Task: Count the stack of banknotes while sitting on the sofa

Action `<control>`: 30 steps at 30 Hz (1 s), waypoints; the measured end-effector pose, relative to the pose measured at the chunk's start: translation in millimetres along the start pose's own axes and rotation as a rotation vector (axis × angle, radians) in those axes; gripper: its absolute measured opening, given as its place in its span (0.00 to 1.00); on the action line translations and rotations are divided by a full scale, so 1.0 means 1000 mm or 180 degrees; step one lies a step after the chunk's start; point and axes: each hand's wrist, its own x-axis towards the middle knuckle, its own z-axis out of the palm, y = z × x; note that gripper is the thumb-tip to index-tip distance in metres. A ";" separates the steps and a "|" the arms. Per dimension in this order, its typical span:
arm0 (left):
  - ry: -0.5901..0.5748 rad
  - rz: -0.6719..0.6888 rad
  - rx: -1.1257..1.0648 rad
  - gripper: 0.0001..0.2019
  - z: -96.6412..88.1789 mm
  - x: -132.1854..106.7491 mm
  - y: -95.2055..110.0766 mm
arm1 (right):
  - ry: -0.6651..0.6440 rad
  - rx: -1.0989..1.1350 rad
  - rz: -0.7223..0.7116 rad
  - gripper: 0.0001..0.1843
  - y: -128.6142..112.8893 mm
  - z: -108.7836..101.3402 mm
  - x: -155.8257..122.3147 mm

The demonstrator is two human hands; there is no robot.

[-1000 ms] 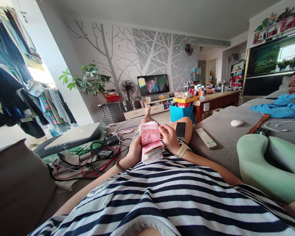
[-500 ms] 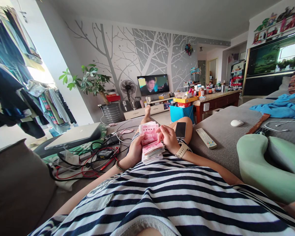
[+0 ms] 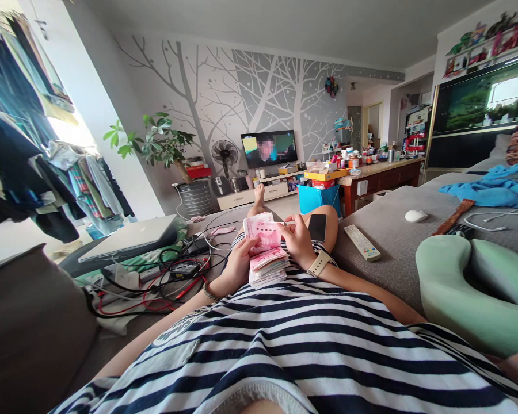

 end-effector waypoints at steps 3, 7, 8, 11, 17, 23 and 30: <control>-0.0013 -0.0009 -0.0028 0.11 -0.001 0.001 -0.001 | -0.0114 -0.0159 -0.0064 0.20 -0.002 -0.001 0.000; 0.0112 0.0033 -0.0171 0.09 -0.002 0.005 -0.003 | -0.0203 -0.0134 -0.0168 0.23 -0.006 -0.001 -0.001; 0.0183 0.0040 -0.0188 0.08 -0.002 0.006 -0.003 | -0.0217 -0.0093 -0.0163 0.23 -0.007 -0.001 -0.002; 0.0544 0.0155 -0.0036 0.04 0.000 0.006 -0.002 | -0.0329 -0.0006 -0.0151 0.22 -0.009 -0.001 -0.003; 0.0847 0.0283 0.0359 0.07 0.006 -0.001 0.005 | -0.0429 0.0055 -0.0300 0.21 -0.008 -0.003 -0.004; 0.0618 0.0265 0.0245 0.08 0.005 -0.001 0.006 | -0.0431 -0.0007 -0.0316 0.21 -0.010 -0.003 -0.003; 0.0569 0.0377 0.0381 0.09 -0.002 0.003 0.003 | -0.0475 0.0123 -0.0268 0.20 -0.015 -0.004 -0.004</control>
